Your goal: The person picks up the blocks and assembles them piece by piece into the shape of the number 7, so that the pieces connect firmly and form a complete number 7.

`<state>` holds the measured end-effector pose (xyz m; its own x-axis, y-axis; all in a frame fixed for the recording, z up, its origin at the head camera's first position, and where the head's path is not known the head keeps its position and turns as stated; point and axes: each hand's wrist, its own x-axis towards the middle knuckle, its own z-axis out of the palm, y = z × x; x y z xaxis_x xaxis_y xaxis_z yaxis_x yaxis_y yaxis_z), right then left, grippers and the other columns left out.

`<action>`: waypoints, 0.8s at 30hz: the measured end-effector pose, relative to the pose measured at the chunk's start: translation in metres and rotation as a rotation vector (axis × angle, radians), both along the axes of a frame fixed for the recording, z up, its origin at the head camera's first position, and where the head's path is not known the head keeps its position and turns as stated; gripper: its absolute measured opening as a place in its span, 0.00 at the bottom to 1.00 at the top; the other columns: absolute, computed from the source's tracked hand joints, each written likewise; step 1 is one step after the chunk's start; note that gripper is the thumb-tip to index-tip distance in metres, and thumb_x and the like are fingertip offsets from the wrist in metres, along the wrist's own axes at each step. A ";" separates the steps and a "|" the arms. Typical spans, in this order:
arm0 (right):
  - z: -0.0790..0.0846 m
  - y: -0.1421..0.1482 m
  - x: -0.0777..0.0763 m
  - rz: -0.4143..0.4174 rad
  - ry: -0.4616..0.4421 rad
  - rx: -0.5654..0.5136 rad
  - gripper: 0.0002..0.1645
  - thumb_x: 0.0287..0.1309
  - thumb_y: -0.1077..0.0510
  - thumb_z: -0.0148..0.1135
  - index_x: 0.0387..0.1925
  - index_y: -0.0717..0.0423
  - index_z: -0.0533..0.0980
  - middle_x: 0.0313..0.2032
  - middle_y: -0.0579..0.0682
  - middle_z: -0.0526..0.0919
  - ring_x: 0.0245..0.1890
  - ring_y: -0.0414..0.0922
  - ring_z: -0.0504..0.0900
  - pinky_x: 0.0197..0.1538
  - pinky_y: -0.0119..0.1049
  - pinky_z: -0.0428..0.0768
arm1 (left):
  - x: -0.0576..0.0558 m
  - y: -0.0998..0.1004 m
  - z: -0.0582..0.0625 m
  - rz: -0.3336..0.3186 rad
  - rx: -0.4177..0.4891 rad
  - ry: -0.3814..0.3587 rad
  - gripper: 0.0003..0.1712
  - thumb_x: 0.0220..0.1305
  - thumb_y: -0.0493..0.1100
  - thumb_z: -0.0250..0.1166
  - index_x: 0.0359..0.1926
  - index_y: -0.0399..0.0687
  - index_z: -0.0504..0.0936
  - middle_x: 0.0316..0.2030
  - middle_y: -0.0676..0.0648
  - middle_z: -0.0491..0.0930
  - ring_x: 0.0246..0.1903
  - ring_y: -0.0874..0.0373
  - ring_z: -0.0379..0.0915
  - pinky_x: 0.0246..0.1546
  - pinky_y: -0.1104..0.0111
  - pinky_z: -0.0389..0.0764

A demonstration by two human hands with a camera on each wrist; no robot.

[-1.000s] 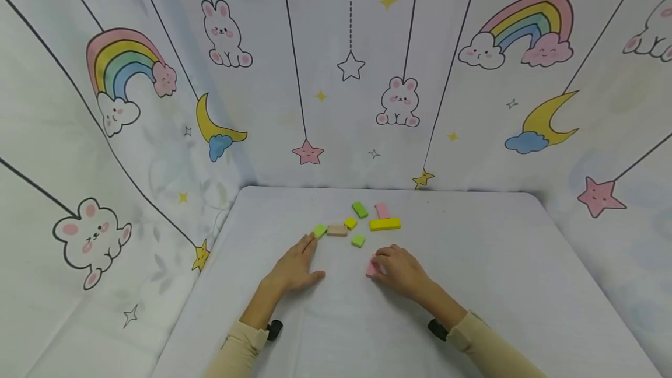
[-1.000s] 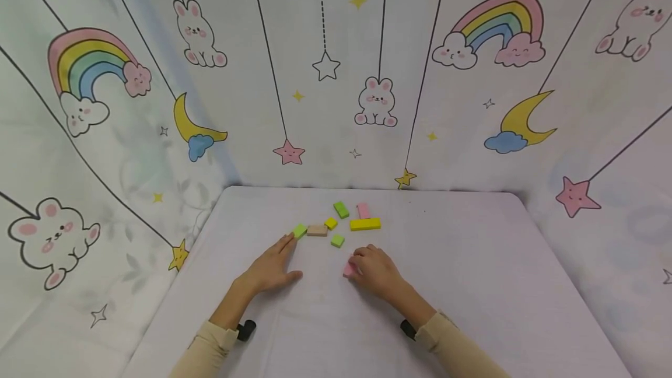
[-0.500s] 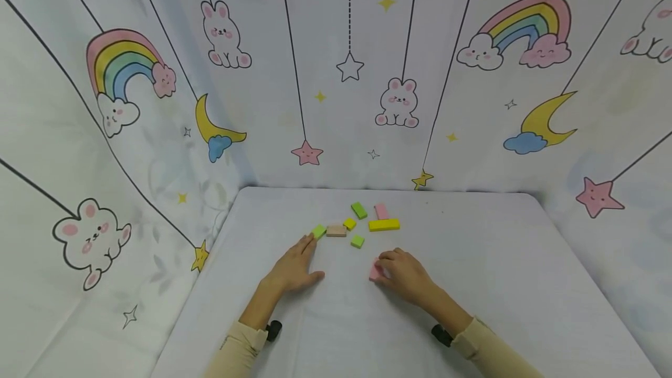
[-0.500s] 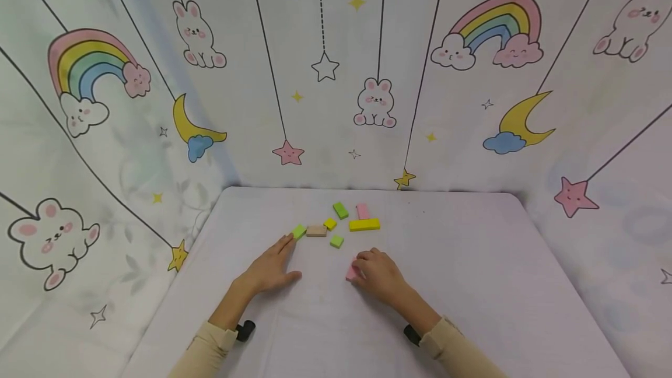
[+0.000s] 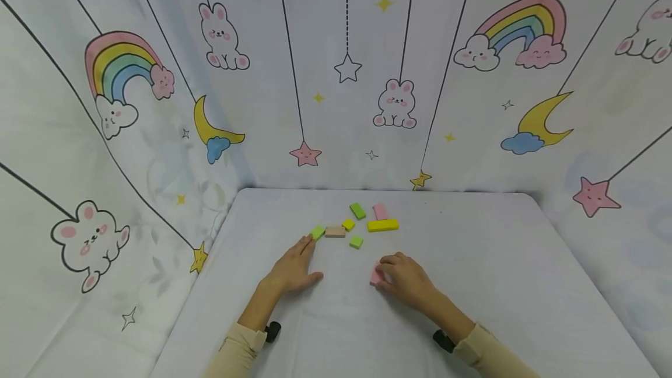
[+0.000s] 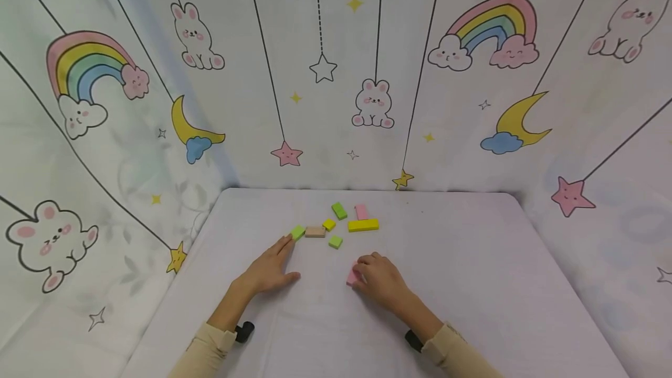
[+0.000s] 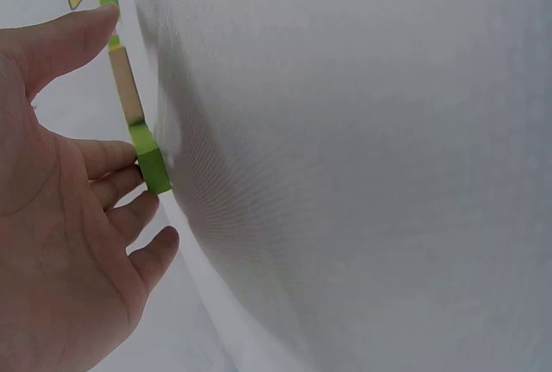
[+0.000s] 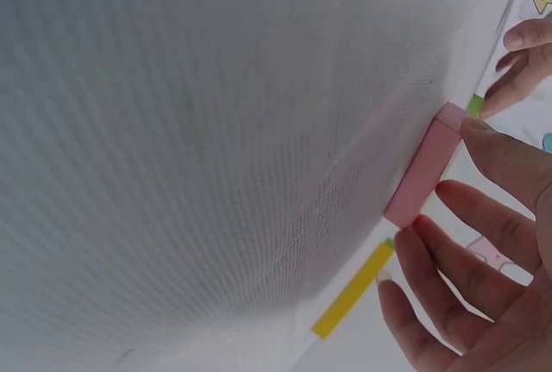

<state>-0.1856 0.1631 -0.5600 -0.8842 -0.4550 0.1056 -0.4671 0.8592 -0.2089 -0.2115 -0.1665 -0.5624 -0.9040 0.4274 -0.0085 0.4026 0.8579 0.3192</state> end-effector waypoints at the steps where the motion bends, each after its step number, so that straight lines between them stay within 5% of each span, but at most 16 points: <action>1: 0.000 0.000 0.001 -0.002 -0.004 -0.002 0.24 0.55 0.42 0.80 0.50 0.47 0.88 0.53 0.44 0.87 0.52 0.43 0.80 0.56 0.41 0.84 | 0.000 0.000 0.000 0.000 0.000 0.001 0.52 0.67 0.60 0.67 0.77 0.29 0.60 0.79 0.34 0.56 0.78 0.37 0.52 0.74 0.48 0.64; 12: 0.001 0.002 0.009 0.001 -0.009 -0.036 0.22 0.54 0.44 0.81 0.48 0.46 0.88 0.52 0.45 0.86 0.51 0.44 0.80 0.55 0.43 0.84 | -0.003 -0.002 -0.012 0.001 0.019 0.021 0.53 0.67 0.62 0.66 0.79 0.32 0.59 0.80 0.37 0.54 0.79 0.40 0.50 0.76 0.50 0.61; 24: -0.001 0.003 0.017 0.017 0.017 -0.057 0.20 0.54 0.45 0.81 0.46 0.46 0.89 0.52 0.45 0.87 0.51 0.43 0.81 0.55 0.43 0.84 | -0.002 0.000 -0.006 -0.012 0.027 0.022 0.52 0.67 0.60 0.66 0.77 0.29 0.59 0.79 0.33 0.55 0.77 0.36 0.52 0.74 0.46 0.63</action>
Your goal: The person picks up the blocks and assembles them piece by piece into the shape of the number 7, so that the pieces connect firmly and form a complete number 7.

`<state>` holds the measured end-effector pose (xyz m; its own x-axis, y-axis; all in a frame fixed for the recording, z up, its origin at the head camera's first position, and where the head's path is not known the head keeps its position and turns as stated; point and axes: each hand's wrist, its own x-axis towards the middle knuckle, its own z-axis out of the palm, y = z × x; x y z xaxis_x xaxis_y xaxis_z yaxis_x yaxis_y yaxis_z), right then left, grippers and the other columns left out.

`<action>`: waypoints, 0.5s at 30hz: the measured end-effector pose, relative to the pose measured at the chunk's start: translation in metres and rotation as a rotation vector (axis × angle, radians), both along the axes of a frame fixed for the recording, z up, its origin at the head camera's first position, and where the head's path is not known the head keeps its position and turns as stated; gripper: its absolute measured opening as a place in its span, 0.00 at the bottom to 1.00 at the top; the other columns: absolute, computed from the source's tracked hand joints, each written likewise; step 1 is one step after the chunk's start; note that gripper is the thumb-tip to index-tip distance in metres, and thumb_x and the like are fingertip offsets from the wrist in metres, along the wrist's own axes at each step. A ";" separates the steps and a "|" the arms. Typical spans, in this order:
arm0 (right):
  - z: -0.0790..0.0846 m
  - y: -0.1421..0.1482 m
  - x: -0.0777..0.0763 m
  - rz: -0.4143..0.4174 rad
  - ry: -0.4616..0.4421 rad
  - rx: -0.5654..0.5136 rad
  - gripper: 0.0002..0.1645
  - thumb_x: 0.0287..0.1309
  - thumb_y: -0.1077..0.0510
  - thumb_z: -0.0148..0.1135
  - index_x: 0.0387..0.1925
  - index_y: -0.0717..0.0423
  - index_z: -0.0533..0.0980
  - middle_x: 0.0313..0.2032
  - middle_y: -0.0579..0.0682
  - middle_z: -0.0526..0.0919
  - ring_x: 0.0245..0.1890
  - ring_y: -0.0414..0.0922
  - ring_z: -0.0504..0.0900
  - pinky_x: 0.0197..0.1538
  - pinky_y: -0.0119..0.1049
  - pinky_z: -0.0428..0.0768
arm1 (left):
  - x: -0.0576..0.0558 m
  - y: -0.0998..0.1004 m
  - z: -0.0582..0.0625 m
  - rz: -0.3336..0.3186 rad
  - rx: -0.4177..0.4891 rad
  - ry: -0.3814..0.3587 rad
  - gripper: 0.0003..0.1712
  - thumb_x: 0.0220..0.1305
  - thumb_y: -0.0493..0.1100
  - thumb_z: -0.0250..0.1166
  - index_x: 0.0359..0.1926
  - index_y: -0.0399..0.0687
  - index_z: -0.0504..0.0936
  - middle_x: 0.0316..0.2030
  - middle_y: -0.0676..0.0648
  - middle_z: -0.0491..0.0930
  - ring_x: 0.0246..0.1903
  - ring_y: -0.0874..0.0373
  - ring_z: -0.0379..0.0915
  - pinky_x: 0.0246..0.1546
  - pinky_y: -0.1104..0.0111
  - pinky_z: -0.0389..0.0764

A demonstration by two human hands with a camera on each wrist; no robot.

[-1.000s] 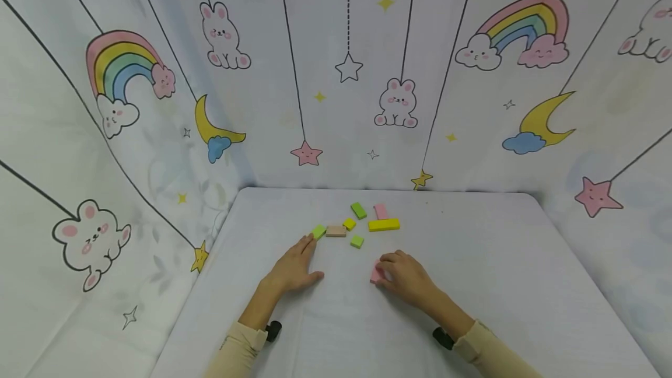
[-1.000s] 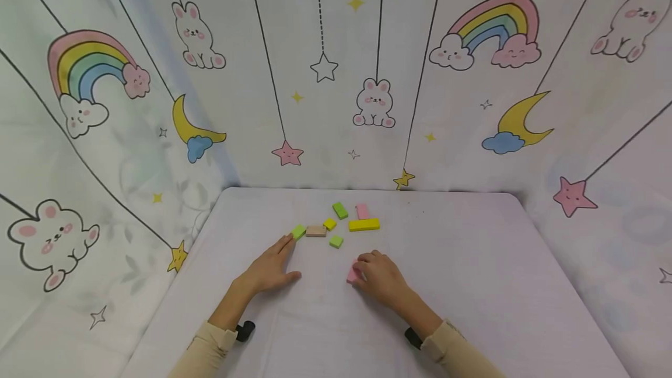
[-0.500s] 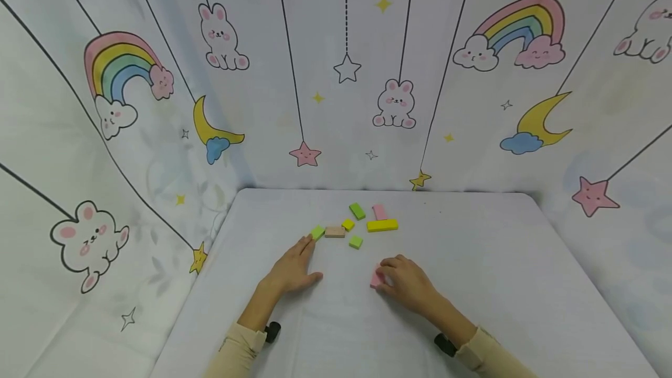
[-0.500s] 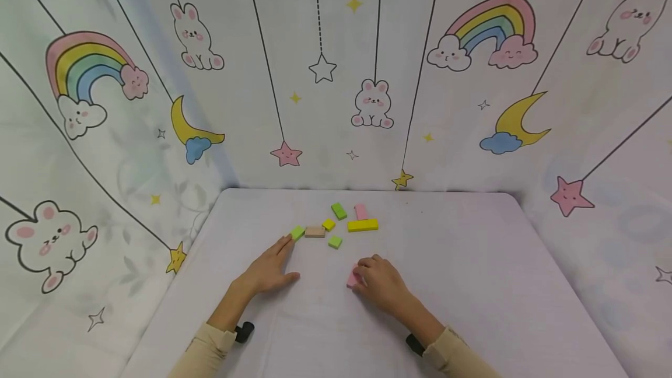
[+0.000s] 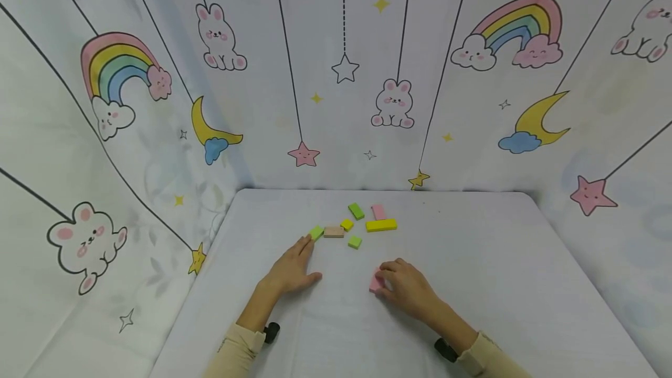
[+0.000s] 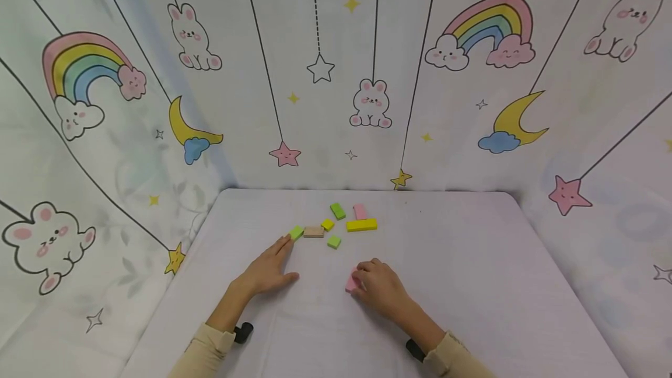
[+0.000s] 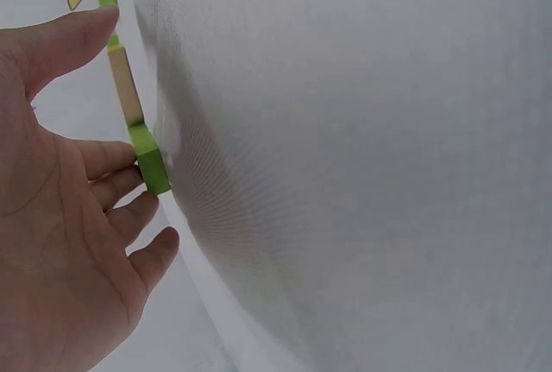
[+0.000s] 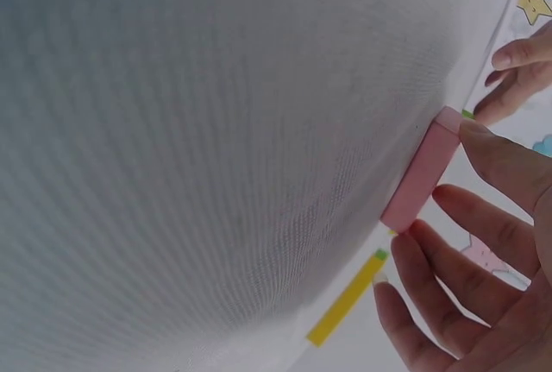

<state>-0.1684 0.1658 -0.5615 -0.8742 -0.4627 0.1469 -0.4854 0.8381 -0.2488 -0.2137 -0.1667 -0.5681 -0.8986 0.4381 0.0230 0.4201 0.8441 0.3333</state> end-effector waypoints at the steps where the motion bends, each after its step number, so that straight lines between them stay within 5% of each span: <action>1: 0.000 0.000 0.001 -0.001 0.000 -0.002 0.20 0.54 0.45 0.81 0.47 0.46 0.89 0.52 0.45 0.87 0.51 0.43 0.81 0.55 0.43 0.84 | 0.000 0.000 0.000 0.002 -0.005 -0.002 0.52 0.67 0.61 0.66 0.78 0.29 0.59 0.79 0.33 0.55 0.78 0.36 0.52 0.75 0.47 0.62; 15: 0.001 -0.002 0.009 0.047 0.005 -0.003 0.20 0.53 0.44 0.81 0.45 0.46 0.89 0.51 0.44 0.87 0.50 0.43 0.81 0.53 0.43 0.84 | 0.000 0.001 0.002 0.020 -0.041 -0.036 0.52 0.69 0.61 0.66 0.79 0.32 0.58 0.80 0.37 0.53 0.79 0.40 0.49 0.76 0.50 0.61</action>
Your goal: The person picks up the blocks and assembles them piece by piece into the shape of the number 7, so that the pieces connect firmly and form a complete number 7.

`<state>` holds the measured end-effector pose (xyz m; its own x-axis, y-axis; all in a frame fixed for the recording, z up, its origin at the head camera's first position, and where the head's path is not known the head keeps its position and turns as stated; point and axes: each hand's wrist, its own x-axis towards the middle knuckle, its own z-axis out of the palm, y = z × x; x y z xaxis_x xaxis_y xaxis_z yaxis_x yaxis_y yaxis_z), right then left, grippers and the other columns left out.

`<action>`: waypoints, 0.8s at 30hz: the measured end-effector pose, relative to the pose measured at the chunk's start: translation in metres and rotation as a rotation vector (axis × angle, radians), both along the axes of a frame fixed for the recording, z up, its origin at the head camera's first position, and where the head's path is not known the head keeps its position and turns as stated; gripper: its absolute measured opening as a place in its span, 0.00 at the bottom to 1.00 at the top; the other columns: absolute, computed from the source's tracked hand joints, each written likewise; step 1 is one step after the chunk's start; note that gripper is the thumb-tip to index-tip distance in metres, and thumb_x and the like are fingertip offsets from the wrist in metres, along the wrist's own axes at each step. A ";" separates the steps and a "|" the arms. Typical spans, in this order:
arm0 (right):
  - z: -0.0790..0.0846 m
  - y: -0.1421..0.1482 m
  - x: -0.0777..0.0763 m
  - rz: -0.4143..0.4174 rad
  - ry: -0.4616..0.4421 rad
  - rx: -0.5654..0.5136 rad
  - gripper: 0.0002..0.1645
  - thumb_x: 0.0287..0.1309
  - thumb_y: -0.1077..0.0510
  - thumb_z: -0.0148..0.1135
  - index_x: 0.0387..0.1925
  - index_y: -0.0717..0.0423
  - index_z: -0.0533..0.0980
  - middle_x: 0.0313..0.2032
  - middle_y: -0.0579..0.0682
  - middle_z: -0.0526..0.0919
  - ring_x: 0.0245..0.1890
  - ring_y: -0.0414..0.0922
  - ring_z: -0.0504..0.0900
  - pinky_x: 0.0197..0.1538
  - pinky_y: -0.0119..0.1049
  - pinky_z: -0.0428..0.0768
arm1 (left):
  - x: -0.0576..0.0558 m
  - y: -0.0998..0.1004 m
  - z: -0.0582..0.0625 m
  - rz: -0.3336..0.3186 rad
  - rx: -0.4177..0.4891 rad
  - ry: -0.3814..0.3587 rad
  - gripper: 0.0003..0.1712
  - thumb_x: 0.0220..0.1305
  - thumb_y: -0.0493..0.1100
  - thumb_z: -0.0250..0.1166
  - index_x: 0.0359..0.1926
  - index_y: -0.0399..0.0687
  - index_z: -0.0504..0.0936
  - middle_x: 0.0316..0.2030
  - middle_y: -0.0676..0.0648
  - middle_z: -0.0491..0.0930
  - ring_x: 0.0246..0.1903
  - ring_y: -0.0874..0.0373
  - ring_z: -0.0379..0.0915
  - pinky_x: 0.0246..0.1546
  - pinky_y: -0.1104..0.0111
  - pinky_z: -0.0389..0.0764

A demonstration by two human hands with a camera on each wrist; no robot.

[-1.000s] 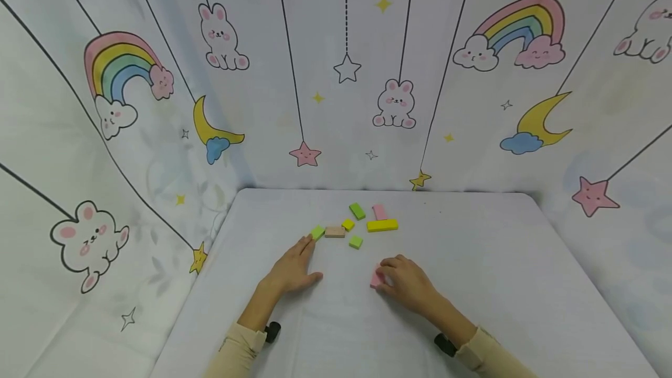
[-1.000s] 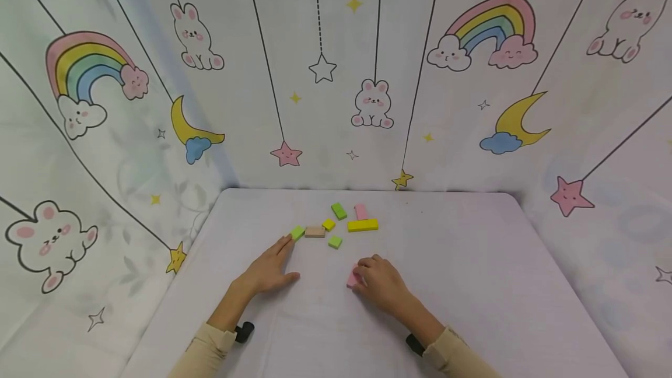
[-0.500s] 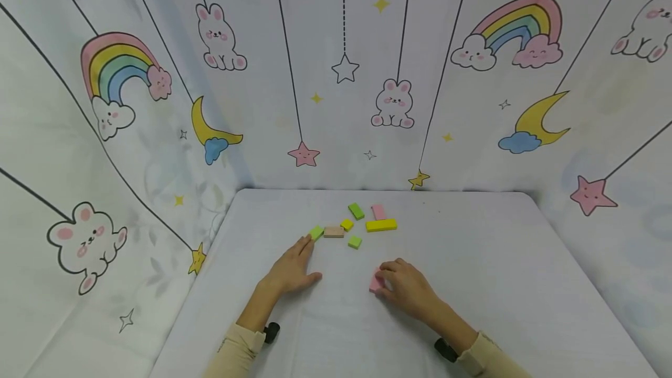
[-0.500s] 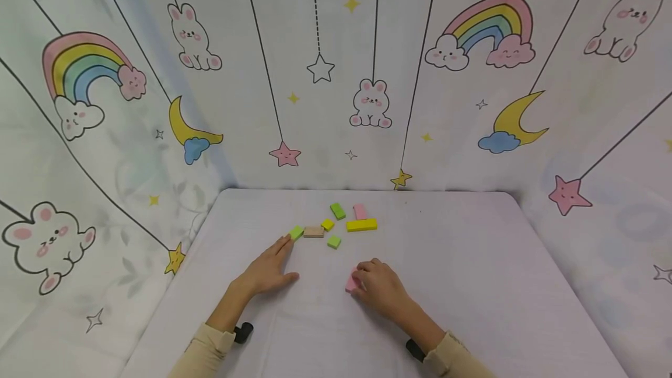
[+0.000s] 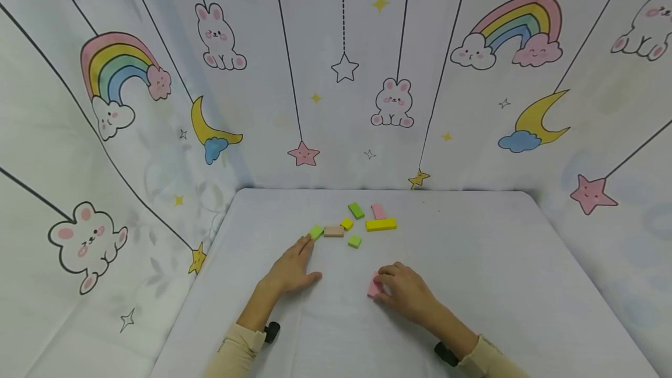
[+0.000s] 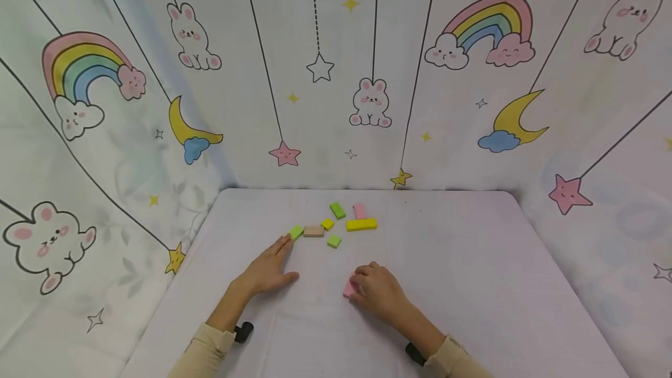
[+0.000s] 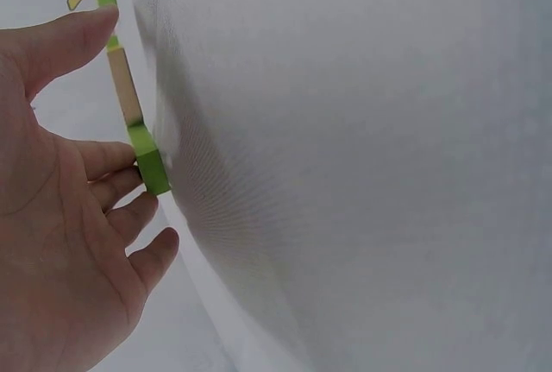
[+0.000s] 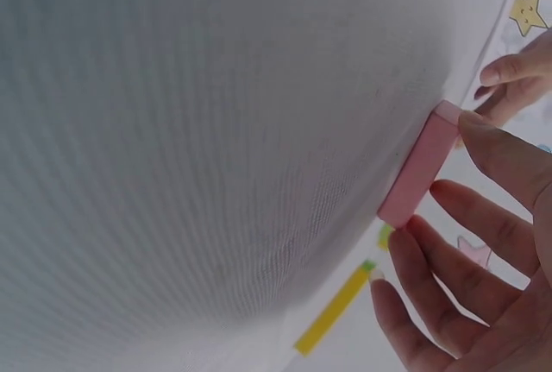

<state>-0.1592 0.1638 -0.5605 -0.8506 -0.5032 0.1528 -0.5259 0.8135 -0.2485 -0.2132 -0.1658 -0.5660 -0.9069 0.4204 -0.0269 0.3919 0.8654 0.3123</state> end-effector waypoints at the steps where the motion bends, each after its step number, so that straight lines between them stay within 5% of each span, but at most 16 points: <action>1: 0.000 0.000 0.001 0.003 -0.001 -0.001 0.20 0.53 0.44 0.81 0.46 0.47 0.89 0.51 0.44 0.87 0.50 0.43 0.81 0.53 0.43 0.84 | 0.000 0.000 0.001 -0.001 0.000 -0.001 0.52 0.68 0.61 0.66 0.79 0.32 0.58 0.80 0.36 0.53 0.79 0.40 0.49 0.76 0.50 0.61; 24: 0.005 -0.009 0.017 0.095 0.012 -0.019 0.22 0.50 0.43 0.83 0.43 0.48 0.89 0.47 0.44 0.87 0.47 0.43 0.81 0.49 0.41 0.85 | 0.001 0.002 0.003 0.009 0.014 -0.008 0.52 0.69 0.61 0.66 0.79 0.32 0.58 0.80 0.36 0.53 0.79 0.40 0.49 0.76 0.50 0.60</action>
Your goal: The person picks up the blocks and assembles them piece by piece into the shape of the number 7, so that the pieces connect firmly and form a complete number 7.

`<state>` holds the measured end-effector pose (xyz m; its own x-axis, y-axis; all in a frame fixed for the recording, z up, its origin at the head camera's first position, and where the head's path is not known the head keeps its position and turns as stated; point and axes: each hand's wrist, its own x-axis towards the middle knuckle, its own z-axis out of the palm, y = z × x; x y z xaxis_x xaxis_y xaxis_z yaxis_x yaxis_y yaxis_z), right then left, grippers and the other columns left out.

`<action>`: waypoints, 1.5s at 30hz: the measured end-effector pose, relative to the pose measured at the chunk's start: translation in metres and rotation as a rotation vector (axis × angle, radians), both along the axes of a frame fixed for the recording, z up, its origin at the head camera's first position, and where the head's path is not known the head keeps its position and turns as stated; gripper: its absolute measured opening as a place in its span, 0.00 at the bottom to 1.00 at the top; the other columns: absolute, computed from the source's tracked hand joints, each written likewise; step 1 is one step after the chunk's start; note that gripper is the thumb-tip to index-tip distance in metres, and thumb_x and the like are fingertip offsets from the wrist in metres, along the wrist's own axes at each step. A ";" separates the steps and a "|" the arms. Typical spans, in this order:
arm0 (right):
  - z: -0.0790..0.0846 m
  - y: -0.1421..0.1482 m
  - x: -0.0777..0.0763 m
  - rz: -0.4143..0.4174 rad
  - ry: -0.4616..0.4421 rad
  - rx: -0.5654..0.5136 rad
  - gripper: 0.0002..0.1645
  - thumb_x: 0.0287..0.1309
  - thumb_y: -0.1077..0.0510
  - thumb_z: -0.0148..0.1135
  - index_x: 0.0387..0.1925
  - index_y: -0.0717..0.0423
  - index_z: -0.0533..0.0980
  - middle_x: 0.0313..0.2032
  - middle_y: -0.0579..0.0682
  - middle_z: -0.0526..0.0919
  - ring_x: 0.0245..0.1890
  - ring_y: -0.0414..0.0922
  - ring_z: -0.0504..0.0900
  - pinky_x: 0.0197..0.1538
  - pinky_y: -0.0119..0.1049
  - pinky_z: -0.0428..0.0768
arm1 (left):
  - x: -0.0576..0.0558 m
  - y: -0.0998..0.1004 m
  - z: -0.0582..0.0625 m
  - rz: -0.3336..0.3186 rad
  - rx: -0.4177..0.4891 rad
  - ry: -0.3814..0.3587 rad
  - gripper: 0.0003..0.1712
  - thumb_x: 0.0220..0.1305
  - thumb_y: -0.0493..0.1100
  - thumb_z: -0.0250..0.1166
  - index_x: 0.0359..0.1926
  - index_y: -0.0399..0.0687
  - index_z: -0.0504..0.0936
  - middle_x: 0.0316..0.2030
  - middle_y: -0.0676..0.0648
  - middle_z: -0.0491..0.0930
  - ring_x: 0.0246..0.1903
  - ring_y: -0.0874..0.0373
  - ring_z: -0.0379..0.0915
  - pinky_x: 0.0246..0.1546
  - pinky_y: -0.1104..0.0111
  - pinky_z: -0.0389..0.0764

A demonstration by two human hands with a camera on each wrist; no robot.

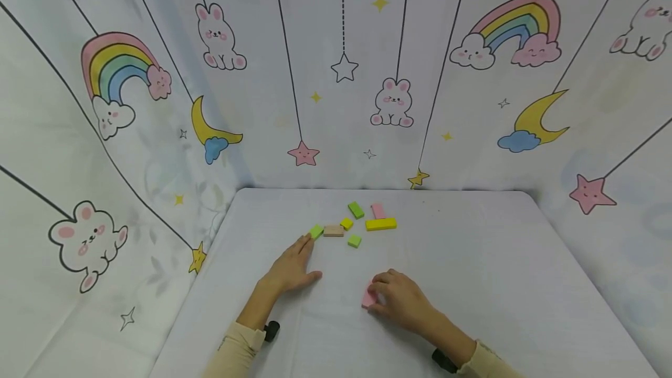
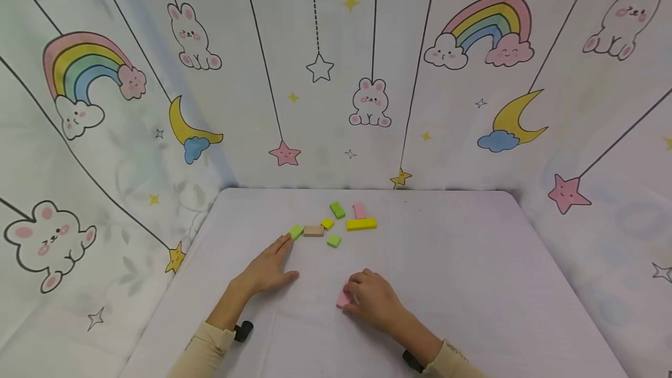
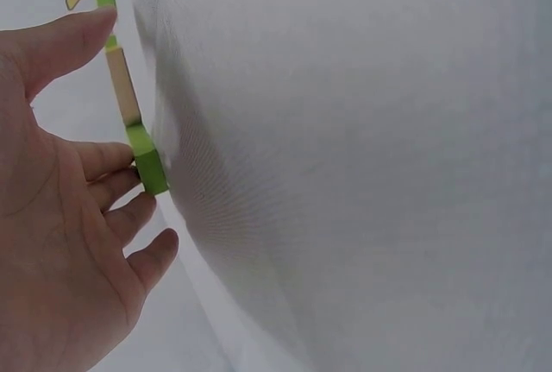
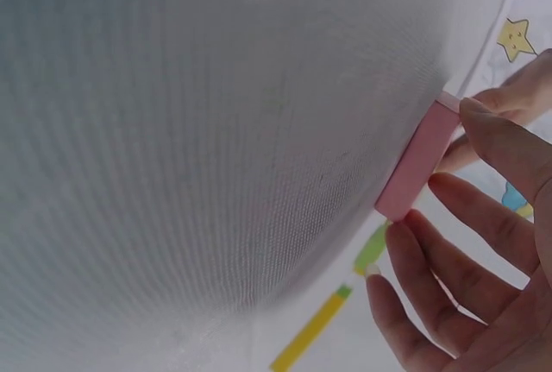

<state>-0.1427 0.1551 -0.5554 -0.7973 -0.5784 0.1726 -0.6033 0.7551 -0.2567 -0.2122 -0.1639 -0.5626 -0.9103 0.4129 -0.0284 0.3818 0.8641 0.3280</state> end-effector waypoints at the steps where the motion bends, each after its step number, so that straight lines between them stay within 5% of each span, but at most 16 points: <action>1: 0.000 0.000 0.000 0.000 -0.001 0.002 0.22 0.50 0.42 0.83 0.43 0.48 0.89 0.47 0.44 0.87 0.47 0.43 0.81 0.50 0.41 0.85 | 0.000 0.000 0.000 0.001 -0.003 -0.001 0.52 0.69 0.61 0.66 0.79 0.32 0.58 0.80 0.36 0.53 0.79 0.40 0.49 0.76 0.50 0.60; 14: 0.002 0.001 -0.002 0.009 -0.027 -0.001 0.22 0.52 0.40 0.81 0.43 0.48 0.89 0.48 0.44 0.87 0.48 0.43 0.83 0.52 0.42 0.85 | 0.001 0.000 0.005 -0.002 0.008 0.034 0.50 0.68 0.60 0.67 0.77 0.31 0.63 0.78 0.35 0.58 0.77 0.37 0.55 0.74 0.46 0.63; 23: 0.006 0.006 -0.009 -0.053 -0.073 -0.014 0.16 0.58 0.37 0.76 0.42 0.39 0.89 0.49 0.40 0.86 0.52 0.42 0.83 0.53 0.46 0.86 | -0.002 0.000 -0.003 0.014 0.007 0.048 0.48 0.71 0.62 0.64 0.77 0.34 0.62 0.79 0.37 0.58 0.77 0.40 0.54 0.75 0.48 0.61; 45: 0.025 -0.004 -0.063 -0.092 0.034 -0.012 0.17 0.60 0.43 0.76 0.46 0.45 0.89 0.46 0.41 0.88 0.48 0.42 0.83 0.47 0.41 0.85 | 0.010 -0.008 -0.003 0.052 0.146 0.067 0.44 0.73 0.60 0.64 0.76 0.34 0.66 0.79 0.36 0.56 0.77 0.38 0.54 0.75 0.46 0.61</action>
<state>-0.2058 0.1515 -0.5305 -0.8406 -0.5007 0.2065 -0.5399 0.8048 -0.2467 -0.2022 -0.1718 -0.5658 -0.9284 0.3607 0.0895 0.3630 0.8282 0.4269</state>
